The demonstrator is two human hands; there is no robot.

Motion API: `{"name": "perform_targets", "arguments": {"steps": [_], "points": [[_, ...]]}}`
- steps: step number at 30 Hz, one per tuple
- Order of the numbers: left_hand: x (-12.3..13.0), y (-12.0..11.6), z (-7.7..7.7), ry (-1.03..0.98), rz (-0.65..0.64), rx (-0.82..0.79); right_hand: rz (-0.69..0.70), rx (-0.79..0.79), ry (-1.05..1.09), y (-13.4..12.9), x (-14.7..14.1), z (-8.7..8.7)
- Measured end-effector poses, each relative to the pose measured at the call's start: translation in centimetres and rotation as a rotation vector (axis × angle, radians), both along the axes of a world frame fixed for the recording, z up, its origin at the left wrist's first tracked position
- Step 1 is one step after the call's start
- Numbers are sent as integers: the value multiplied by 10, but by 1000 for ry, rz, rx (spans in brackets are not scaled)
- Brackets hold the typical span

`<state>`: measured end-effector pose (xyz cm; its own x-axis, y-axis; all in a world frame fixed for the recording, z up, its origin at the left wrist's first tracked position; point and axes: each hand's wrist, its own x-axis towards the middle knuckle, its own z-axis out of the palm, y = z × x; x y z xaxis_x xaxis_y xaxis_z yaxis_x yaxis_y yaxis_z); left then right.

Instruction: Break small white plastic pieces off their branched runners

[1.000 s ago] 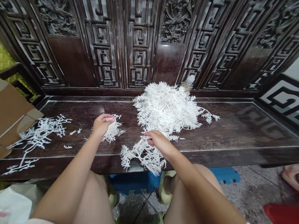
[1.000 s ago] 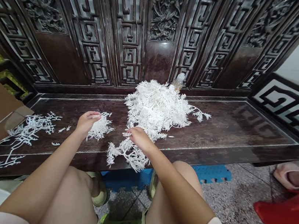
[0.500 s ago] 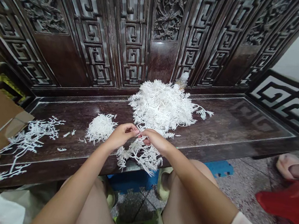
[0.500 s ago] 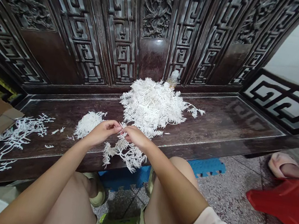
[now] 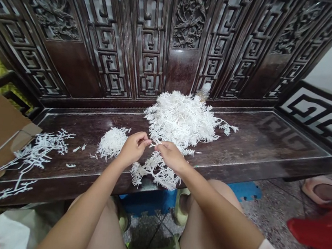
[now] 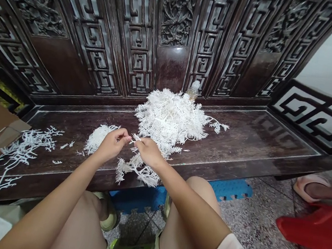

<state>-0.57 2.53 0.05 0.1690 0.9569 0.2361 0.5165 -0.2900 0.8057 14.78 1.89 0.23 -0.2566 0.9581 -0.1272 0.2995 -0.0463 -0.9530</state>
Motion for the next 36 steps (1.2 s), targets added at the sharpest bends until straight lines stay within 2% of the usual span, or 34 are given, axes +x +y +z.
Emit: {"name": "perform_targets", "arguments": {"steps": [6,8,10,11,13,14,16,17,19,21,23,26,28,29,31,33,36], "points": [[12,6,-5,-99,-7,-86,-95,18,57,-4,-8,-2],[5,12,-5,-89,55,-66,-147,1,91,-5,-6,-1],[-20,20,-9,-78,242,-19,-217,-2,130,-4,4,4],[-39,23,-13,-86,414,12,-269,9,154,-2,12,8],[-84,26,-27,-147,682,57,-350,45,180,4,29,15],[-106,26,-36,-162,746,44,-343,37,174,9,36,17],[-139,24,-58,-47,748,-92,-231,-49,159,18,44,17],[-148,23,-68,-16,695,-187,-153,-105,162,22,43,15],[-152,23,-83,37,635,-265,9,-210,200,27,37,8],[-143,27,-89,113,587,-262,141,-272,257,30,27,0],[-128,32,-85,211,542,-227,217,-292,281,29,19,-6],[-100,34,-65,290,575,-138,247,-290,243,26,15,-8],[-75,30,-46,214,578,-78,263,-290,208,24,14,-5],[-61,27,-36,112,506,-69,262,-289,195,24,14,-3],[-32,16,-17,-65,196,-139,254,-292,185,23,13,1],[-6,6,-2,-105,-24,-213,244,-307,200,22,13,4],[15,-6,6,-49,-94,-226,247,-328,235,21,14,5]]}}
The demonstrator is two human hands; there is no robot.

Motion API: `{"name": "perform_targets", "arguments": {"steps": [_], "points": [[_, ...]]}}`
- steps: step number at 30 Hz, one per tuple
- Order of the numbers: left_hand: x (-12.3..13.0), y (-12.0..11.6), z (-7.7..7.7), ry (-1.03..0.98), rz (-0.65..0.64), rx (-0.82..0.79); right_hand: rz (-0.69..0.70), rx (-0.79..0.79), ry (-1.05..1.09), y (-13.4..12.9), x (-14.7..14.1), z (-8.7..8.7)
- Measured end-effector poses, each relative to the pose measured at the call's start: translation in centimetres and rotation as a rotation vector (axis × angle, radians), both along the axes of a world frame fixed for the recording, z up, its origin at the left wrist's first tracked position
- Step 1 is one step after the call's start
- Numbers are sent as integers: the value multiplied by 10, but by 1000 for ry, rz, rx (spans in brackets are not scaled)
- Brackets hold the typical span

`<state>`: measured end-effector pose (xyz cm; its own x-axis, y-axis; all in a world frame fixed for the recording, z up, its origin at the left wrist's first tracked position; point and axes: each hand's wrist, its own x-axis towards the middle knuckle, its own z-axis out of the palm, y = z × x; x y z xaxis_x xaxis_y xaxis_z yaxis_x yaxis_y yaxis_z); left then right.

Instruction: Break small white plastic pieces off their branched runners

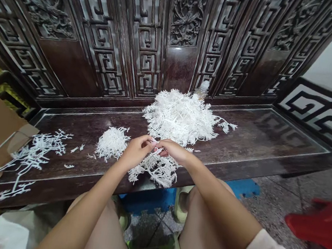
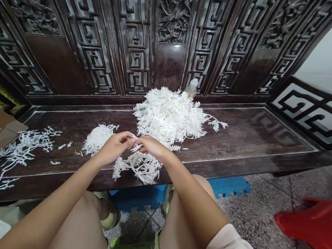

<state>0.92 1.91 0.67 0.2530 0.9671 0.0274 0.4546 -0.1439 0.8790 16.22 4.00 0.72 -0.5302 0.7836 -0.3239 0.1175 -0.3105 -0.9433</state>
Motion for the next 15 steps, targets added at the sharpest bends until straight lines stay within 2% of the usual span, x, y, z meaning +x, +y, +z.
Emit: {"name": "perform_targets", "arguments": {"steps": [4,8,12,15], "points": [[2,-4,-7,64,20,-25,43,18,27,0,3,-5],[2,-4,-13,92,7,-14,-6,87,-57,2,4,-10],[2,-3,-12,158,102,165,25,287,-138,0,6,-8],[1,0,-14,202,155,300,-5,460,-239,-2,4,-5]]}}
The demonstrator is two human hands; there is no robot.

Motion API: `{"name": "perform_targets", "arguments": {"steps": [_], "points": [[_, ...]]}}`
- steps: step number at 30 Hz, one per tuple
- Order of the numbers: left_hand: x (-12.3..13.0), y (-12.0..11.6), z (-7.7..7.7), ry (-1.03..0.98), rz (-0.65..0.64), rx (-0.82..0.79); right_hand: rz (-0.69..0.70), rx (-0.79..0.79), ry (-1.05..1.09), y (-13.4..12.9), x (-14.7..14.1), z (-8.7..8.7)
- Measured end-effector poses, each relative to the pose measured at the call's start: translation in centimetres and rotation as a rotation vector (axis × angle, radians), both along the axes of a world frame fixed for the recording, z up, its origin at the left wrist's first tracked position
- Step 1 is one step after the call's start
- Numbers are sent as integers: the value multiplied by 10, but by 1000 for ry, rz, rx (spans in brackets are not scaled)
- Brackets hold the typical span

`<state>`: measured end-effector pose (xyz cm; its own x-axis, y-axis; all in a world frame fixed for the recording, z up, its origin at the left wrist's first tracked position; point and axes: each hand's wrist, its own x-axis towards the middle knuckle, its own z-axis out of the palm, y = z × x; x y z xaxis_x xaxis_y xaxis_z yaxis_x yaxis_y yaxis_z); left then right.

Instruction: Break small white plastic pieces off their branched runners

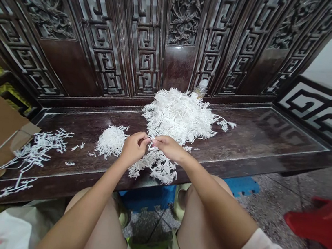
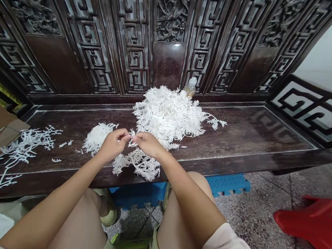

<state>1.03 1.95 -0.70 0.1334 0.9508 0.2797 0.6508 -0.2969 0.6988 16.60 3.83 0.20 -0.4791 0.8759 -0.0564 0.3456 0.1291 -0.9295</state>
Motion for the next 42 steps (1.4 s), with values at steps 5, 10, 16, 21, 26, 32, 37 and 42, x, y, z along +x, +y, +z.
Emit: {"name": "perform_targets", "arguments": {"steps": [5,10,16,21,26,32,37,42], "points": [[9,6,-4,-40,41,90,-81,121,-39,-5,-9,2],[-36,19,-9,-23,379,123,-88,51,92,-16,7,16],[-149,26,-56,351,662,-205,-164,-108,65,-3,30,23],[-145,38,-79,453,522,-445,-36,-97,32,6,12,10],[-112,46,-67,487,427,-433,27,9,15,5,3,-4],[-40,24,-24,-81,-59,-314,50,244,-238,5,-2,-8],[-6,8,-8,-54,-116,-187,2,412,-436,-3,-7,-8],[0,2,-5,-107,28,-74,-13,459,-396,-9,-14,-2]]}}
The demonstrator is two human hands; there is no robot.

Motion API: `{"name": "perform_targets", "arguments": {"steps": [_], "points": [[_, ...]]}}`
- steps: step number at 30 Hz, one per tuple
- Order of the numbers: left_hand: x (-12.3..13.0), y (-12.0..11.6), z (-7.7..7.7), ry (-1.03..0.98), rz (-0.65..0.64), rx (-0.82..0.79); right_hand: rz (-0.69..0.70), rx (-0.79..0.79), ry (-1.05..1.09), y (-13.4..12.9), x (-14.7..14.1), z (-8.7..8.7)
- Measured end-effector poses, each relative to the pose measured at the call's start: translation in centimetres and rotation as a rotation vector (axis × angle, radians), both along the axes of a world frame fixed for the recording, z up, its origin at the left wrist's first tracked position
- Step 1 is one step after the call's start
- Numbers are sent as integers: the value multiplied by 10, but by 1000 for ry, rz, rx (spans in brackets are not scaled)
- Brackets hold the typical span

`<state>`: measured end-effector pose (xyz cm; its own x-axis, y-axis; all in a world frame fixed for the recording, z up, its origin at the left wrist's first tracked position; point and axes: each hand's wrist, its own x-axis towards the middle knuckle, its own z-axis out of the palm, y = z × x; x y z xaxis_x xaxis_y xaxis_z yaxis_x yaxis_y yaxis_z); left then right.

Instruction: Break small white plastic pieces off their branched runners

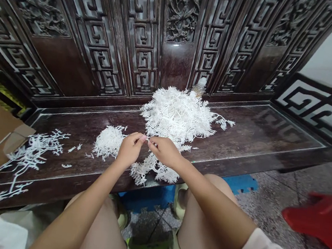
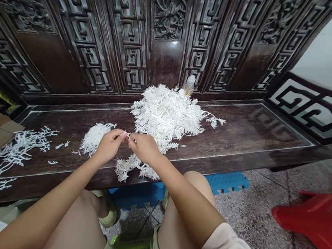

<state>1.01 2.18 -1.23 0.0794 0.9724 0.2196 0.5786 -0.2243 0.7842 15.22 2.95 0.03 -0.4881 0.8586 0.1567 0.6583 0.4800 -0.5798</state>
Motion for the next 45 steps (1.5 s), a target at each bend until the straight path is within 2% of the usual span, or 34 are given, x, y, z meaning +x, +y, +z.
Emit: {"name": "perform_targets", "arguments": {"steps": [4,6,7,8,9,10,11,12,14,17,21,24,26,29,30,33,35,38,41,45], "points": [[-2,4,1,-126,116,40,-5,-91,187,-5,-2,7],[-22,13,-3,-211,331,40,-20,-176,308,-8,3,10],[-38,17,-7,-238,511,42,-41,-218,369,-9,7,11],[-56,21,-13,-216,667,47,-70,-258,426,-9,12,12],[-75,25,-20,-132,770,51,-110,-288,478,-9,17,12],[-93,28,-27,4,799,6,-141,-316,512,-7,21,12],[-108,30,-36,122,760,-103,-157,-343,523,-6,24,12],[-119,32,-43,166,666,-234,-160,-366,518,-3,25,11],[-129,35,-57,213,544,-360,-133,-431,482,2,24,9],[-121,41,-69,286,494,-389,-111,-566,501,8,16,7],[-100,47,-69,469,513,-421,-80,-700,656,14,11,3],[-81,44,-58,571,477,-370,-42,-793,782,18,13,1],[-61,36,-45,467,348,-277,-26,-858,857,19,15,1],[-21,15,-22,140,37,-151,-31,-920,960,18,15,4],[-8,7,-14,66,-21,-128,-47,-920,990,17,15,5],[22,-15,1,-61,12,-80,-120,-859,1023,15,13,7],[30,-21,3,-125,41,-107,-134,-817,992,14,12,6],[28,-20,0,-267,22,-205,-125,-737,930,14,11,3],[22,-15,-3,-397,-30,-266,-198,-611,848,15,12,-2],[19,-12,-2,-384,-76,-228,-205,-505,775,17,13,-7]]}}
